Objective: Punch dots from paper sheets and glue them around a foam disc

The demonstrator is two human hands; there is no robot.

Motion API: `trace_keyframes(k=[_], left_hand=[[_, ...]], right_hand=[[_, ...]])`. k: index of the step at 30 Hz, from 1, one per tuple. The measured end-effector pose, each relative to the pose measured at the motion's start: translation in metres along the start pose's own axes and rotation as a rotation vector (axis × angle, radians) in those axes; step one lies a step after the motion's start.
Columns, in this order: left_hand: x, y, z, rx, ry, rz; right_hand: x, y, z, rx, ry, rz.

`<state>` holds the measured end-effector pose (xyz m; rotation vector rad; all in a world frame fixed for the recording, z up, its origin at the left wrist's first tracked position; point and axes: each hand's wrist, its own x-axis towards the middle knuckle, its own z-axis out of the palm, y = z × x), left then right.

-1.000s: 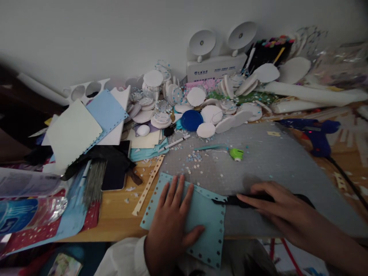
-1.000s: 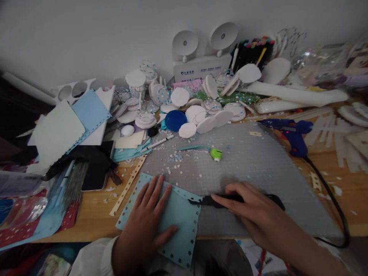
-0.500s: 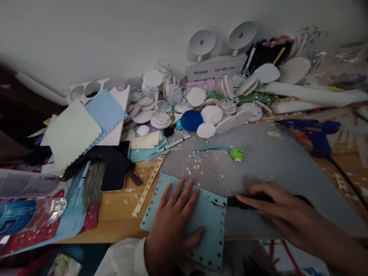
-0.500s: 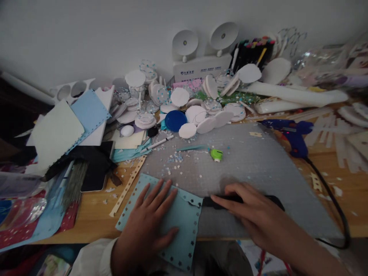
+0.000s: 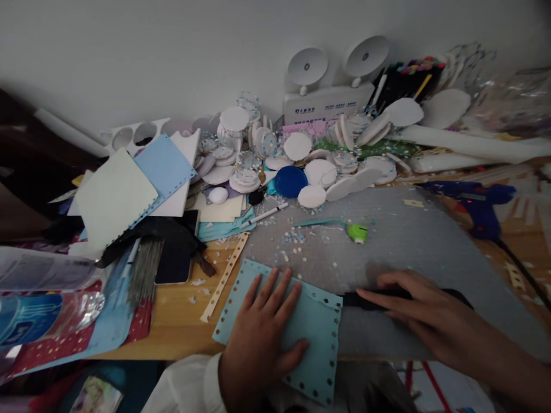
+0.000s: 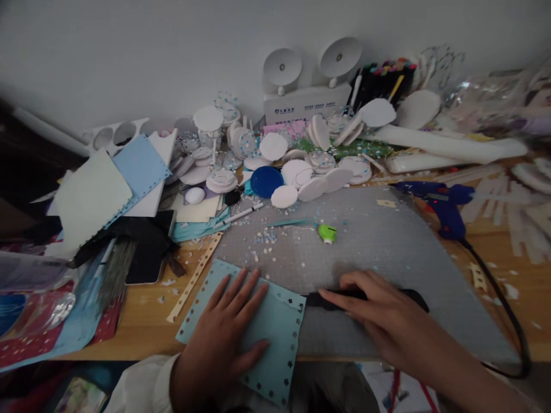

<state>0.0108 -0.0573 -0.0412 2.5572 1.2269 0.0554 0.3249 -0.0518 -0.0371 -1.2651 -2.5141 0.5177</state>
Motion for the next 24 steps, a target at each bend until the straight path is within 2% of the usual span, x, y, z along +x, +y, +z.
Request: trace_keyframes(k=[12,19,21,24], left_hand=[[0.000,0.000,0.000,-0.008,-0.020,-0.005],[0.000,0.000,0.001,-0.026,-0.014,-0.013],[-0.001,0.000,0.001,-0.031,-0.025,0.001],[-0.002,0.003,0.002,-0.033,-0.070,0.105]], right_hand=[[0.006,0.002,0.005,-0.046,-0.003,-0.013],[0.022,-0.010,0.016,-0.033,0.001,-0.008],[0.018,-0.011,0.014,-0.034,-0.008,-0.022],[0.002,-0.009,0.008,-0.046,-0.023,-0.045]])
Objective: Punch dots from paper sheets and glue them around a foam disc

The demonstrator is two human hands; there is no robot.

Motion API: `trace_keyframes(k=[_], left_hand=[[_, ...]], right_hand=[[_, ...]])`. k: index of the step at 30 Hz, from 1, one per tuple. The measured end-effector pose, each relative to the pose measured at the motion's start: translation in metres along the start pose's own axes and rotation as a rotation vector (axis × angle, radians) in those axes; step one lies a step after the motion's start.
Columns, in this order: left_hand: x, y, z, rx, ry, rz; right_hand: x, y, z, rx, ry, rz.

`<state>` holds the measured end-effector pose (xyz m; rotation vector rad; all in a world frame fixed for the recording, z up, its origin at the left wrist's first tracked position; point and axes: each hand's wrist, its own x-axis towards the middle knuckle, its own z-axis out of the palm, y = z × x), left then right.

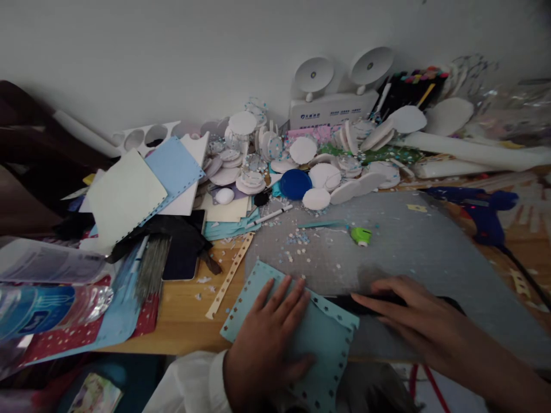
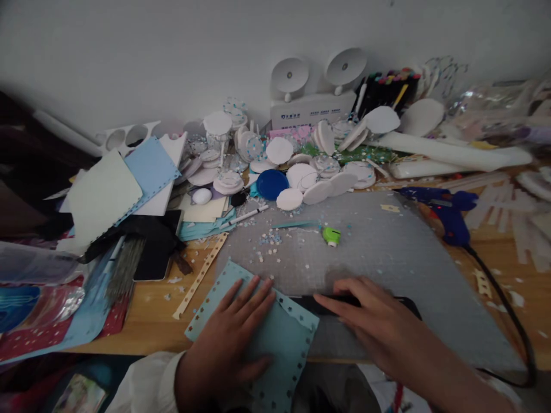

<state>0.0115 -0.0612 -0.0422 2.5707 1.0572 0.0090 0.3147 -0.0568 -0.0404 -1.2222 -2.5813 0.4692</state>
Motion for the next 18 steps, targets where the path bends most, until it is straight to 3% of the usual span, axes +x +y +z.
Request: trace_keyframes(k=[3,6,9,18], left_hand=[[-0.001,0.002,0.003,0.018,0.011,0.047],[-0.003,0.001,0.004,0.056,0.091,-0.083],[-0.004,-0.002,0.004,0.071,0.094,-0.147],[-0.003,-0.006,0.006,0.083,0.090,-0.128]], right_hand=[[-0.018,0.002,-0.002,-0.016,0.016,0.019],[-0.027,0.001,0.002,-0.015,0.055,0.065],[-0.026,0.001,0.008,-0.012,0.060,0.074],[-0.012,-0.002,0.011,-0.047,0.081,0.036]])
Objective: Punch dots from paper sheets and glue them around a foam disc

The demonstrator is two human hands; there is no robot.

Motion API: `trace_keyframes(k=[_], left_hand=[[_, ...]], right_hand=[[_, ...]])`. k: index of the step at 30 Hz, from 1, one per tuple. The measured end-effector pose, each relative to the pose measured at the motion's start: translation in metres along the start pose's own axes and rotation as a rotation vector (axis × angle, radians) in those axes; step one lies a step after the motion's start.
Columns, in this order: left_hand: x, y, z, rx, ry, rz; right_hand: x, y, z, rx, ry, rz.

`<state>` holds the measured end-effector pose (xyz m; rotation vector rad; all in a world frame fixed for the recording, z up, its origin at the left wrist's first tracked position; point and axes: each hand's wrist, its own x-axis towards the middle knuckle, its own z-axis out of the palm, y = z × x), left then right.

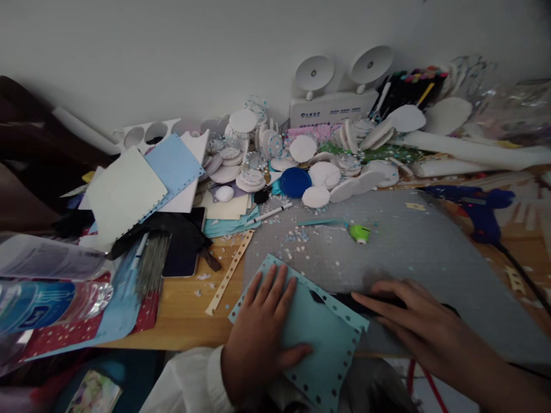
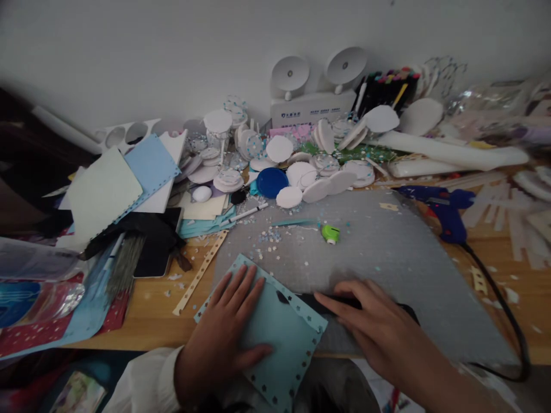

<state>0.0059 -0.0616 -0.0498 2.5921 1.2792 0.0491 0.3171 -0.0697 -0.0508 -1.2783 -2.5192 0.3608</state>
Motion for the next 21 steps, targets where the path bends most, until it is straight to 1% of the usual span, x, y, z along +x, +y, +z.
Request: trace_keyframes(k=[6,11,18,21], left_hand=[[-0.002,0.001,-0.001,0.000,0.009,0.020],[-0.002,0.001,-0.001,-0.003,0.020,0.013],[-0.002,0.000,0.003,-0.007,0.044,0.008],[-0.003,0.000,0.003,-0.007,0.051,0.008]], right_hand=[[-0.001,-0.002,0.001,-0.012,0.014,0.027],[0.011,-0.011,0.006,-0.013,0.044,0.044],[0.016,-0.006,0.001,-0.036,0.043,0.021],[0.026,-0.011,0.004,-0.041,0.026,0.035]])
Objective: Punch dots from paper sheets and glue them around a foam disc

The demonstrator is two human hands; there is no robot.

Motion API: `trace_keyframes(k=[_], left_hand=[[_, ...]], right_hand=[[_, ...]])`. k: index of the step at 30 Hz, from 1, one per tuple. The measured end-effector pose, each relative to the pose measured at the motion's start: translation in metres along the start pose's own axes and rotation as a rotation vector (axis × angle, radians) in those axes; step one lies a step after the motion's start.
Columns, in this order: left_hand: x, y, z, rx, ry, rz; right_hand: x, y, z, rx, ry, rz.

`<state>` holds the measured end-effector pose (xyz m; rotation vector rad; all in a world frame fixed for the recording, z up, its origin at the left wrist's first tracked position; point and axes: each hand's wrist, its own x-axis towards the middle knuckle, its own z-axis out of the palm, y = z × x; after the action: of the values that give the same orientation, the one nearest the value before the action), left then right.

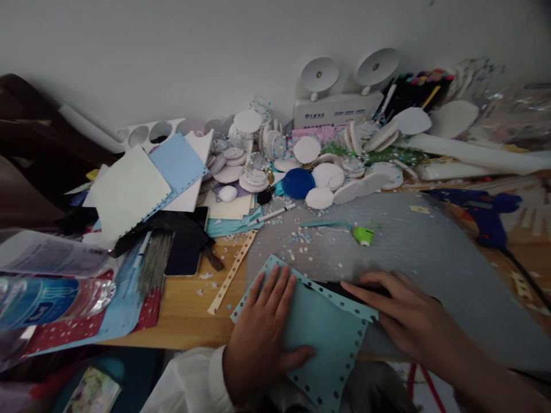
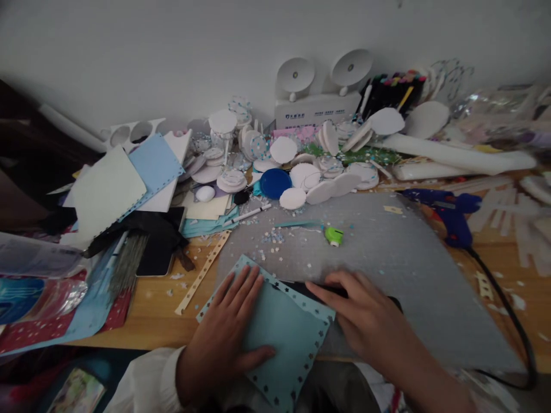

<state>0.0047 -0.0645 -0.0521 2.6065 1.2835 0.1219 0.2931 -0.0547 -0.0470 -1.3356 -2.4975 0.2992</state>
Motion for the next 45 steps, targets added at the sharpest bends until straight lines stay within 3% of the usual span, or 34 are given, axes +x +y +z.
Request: trace_keyframes(k=[6,11,16,21,26,36,40,43,45], left_hand=[[-0.001,0.002,-0.001,-0.017,0.007,0.000],[-0.005,-0.002,-0.006,-0.084,-0.057,0.042],[-0.006,-0.014,-0.009,-0.095,-0.057,-0.009],[-0.004,-0.017,-0.009,-0.092,-0.071,-0.019],[-0.004,-0.016,-0.008,-0.099,-0.052,-0.008],[-0.004,-0.016,-0.008,-0.100,-0.017,0.000],[-0.006,-0.017,-0.006,-0.089,-0.021,0.008],[-0.008,-0.016,-0.003,-0.061,-0.017,-0.013],[-0.009,-0.013,0.000,-0.038,0.010,-0.044]], right_hand=[[0.022,-0.010,0.007,0.029,-0.004,0.007],[0.009,-0.006,0.004,0.129,-0.029,0.006],[0.002,-0.007,0.003,0.130,-0.019,0.027],[0.016,-0.013,0.008,0.090,-0.018,0.020],[0.031,-0.021,0.015,0.049,0.060,-0.004],[0.057,-0.030,0.030,-0.006,0.059,0.000],[0.063,-0.033,0.028,0.001,0.176,0.039],[0.053,-0.023,0.009,-0.036,0.380,0.099],[0.039,-0.009,-0.007,-0.157,0.527,0.217]])
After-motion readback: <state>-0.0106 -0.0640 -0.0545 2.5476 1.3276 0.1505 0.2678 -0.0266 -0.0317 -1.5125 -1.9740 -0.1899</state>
